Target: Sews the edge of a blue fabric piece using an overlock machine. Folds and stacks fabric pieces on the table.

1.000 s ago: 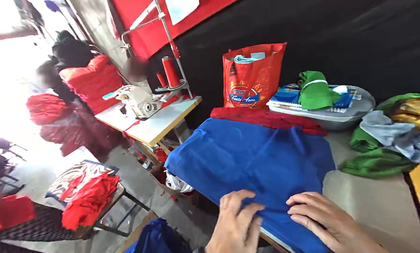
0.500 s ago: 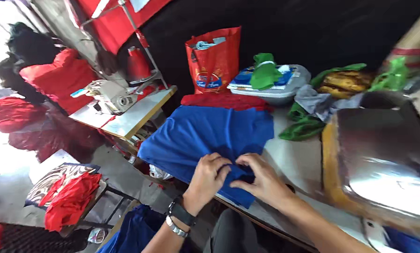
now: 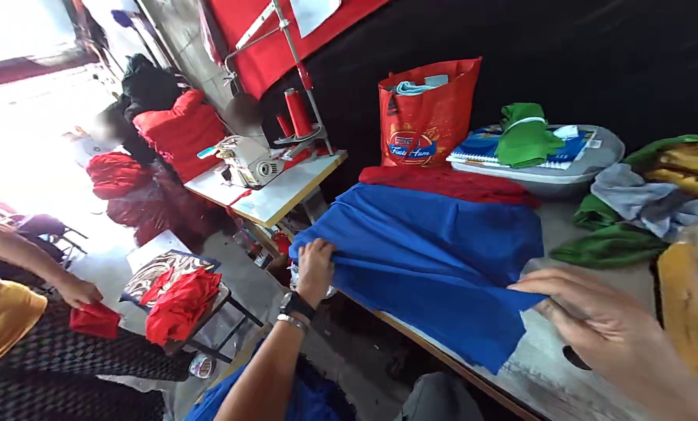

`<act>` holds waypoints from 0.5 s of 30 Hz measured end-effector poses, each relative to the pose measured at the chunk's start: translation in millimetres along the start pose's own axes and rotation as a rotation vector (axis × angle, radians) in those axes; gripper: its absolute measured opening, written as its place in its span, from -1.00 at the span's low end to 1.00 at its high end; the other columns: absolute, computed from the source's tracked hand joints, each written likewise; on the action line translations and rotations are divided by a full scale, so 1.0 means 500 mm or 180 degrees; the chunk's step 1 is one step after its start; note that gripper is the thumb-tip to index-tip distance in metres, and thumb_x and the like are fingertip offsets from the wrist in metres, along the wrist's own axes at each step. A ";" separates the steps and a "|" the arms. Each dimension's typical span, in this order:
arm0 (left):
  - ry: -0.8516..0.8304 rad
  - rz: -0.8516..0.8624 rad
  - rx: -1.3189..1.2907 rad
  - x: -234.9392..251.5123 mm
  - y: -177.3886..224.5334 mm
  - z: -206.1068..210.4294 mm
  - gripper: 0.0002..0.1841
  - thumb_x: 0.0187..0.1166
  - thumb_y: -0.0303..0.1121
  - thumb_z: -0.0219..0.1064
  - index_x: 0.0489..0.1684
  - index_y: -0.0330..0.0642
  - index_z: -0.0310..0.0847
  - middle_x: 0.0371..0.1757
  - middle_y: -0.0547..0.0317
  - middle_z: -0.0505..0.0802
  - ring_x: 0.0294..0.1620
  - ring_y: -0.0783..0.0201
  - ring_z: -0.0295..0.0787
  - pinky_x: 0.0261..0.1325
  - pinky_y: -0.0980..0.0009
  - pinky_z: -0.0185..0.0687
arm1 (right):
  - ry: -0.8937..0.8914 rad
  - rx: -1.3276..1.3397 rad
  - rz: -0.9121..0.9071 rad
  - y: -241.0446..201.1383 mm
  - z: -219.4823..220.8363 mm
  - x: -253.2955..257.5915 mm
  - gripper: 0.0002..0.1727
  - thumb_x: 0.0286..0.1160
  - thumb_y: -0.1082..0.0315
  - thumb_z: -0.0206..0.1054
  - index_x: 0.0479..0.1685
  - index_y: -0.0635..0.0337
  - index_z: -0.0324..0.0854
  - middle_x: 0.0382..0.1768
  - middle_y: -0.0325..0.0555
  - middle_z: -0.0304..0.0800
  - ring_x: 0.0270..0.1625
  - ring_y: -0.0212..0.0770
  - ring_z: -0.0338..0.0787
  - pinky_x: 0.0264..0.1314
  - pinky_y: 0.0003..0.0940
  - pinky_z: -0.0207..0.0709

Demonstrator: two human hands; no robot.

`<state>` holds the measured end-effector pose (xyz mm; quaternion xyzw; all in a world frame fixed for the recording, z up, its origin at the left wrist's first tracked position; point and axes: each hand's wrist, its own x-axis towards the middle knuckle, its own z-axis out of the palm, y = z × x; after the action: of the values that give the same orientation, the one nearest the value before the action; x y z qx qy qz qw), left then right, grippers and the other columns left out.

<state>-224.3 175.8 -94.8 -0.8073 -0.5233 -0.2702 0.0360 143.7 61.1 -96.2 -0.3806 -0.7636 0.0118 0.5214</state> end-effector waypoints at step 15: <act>0.1014 -0.0152 -0.0924 -0.021 -0.131 -0.107 -0.70 0.73 -0.48 0.15 0.22 -0.55 0.65 0.29 -0.35 0.77 0.39 -0.13 0.69 0.51 -0.04 0.52 | 0.0582 -0.0313 0.0290 -0.038 -0.047 -0.055 -0.75 0.59 0.44 0.15 -0.09 0.20 0.79 0.22 -0.14 0.82 0.45 -0.29 0.69 0.59 -0.34 0.50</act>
<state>-305.3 178.2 -68.8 -0.7385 -0.4856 -0.4677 -0.0048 156.6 22.3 -99.5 -0.4396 -0.6944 -0.0368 0.5686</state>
